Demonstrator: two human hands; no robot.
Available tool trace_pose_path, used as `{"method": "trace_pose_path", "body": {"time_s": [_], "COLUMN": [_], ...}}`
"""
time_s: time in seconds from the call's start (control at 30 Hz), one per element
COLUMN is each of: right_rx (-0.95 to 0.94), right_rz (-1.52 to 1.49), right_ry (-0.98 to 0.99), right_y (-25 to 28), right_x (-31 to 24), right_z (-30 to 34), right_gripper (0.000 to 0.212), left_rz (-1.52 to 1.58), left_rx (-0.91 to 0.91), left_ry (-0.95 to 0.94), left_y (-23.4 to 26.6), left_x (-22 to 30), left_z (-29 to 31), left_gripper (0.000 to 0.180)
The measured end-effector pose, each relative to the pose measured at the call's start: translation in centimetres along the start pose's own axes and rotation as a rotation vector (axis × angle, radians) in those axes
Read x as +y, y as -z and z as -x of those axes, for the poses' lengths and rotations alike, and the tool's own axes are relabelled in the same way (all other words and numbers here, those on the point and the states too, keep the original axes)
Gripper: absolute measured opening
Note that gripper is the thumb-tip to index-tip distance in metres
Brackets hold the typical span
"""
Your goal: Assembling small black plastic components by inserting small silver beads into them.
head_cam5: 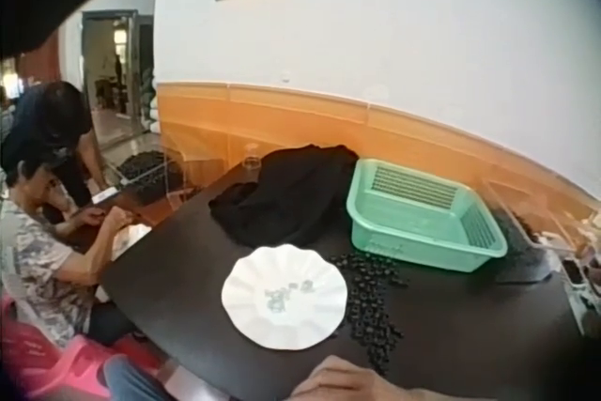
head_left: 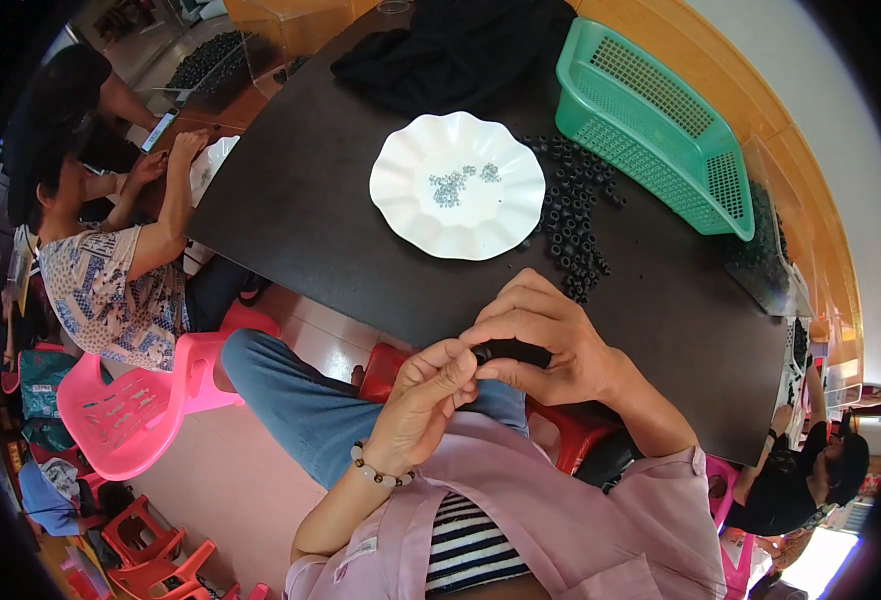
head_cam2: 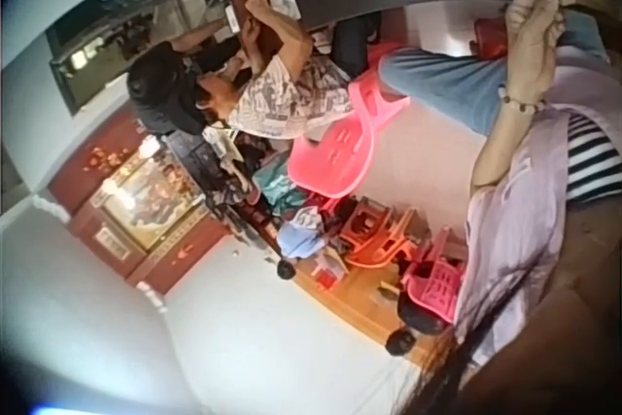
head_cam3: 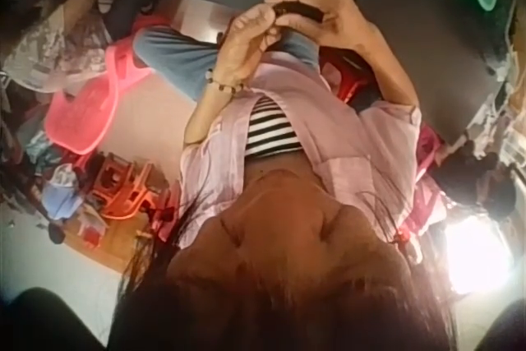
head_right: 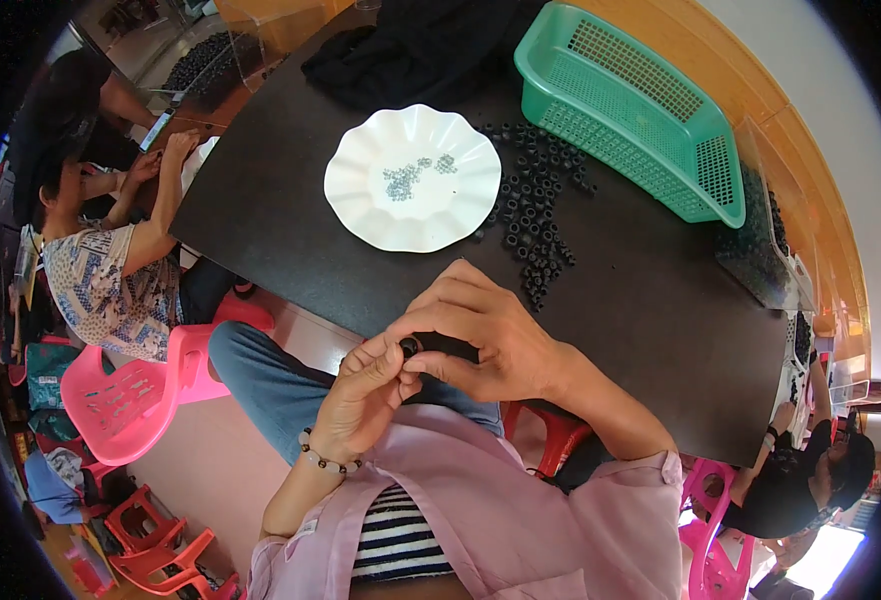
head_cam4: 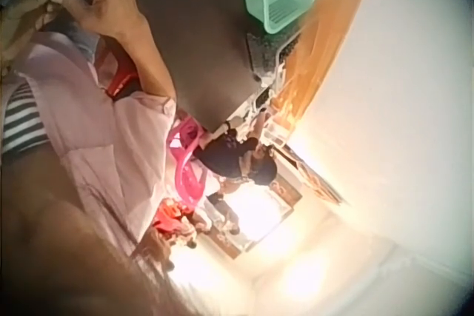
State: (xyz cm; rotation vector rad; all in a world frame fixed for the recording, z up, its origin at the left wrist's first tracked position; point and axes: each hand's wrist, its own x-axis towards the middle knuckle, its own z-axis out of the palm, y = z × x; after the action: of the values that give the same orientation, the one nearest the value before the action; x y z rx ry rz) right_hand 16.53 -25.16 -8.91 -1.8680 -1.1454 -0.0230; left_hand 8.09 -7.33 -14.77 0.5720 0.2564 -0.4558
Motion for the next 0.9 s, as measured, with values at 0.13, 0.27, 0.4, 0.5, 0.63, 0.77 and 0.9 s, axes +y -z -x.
{"method": "trace_pose_path", "body": {"time_s": [0.13,0.27,0.4,0.5,0.63,0.77,0.9], "right_rx": [-0.004,0.026,0.053,0.077,0.117,0.139,0.141], "right_rz": [0.002,-0.053,-0.162,-0.191,-0.158,-0.146,-0.118], "right_ry": [-0.008,-0.048,-0.094,-0.141,-0.176,-0.181,-0.186], "right_y": [0.3,1.2,1.9,2.3,2.5,2.4,2.2], "right_x": [0.2,-0.1,0.1,0.2,0.6,0.9,1.0], "right_z": [0.4,0.8,1.7,2.8,3.8,4.2,4.3], "right_gripper": [0.031,0.029,0.029,0.031,0.031,0.032,0.032], "left_rz": [0.004,0.029,-0.077,-0.131,-0.121,-0.114,-0.111], "left_rx": [-0.068,-0.104,-0.153,-0.166,-0.169,-0.155,-0.132], "left_ry": [0.008,0.051,0.092,0.114,0.149,0.175,0.196], "left_y": [-0.2,-0.8,-1.2,-1.8,-2.0,-2.0,-2.3], "left_x": [0.1,0.2,0.3,0.3,0.0,0.0,-0.1], "left_z": [-0.2,-0.7,-1.2,-1.8,-2.6,-2.9,-2.9], "left_gripper": [0.021,0.02,0.028,0.029,0.029,0.028,0.028]}}
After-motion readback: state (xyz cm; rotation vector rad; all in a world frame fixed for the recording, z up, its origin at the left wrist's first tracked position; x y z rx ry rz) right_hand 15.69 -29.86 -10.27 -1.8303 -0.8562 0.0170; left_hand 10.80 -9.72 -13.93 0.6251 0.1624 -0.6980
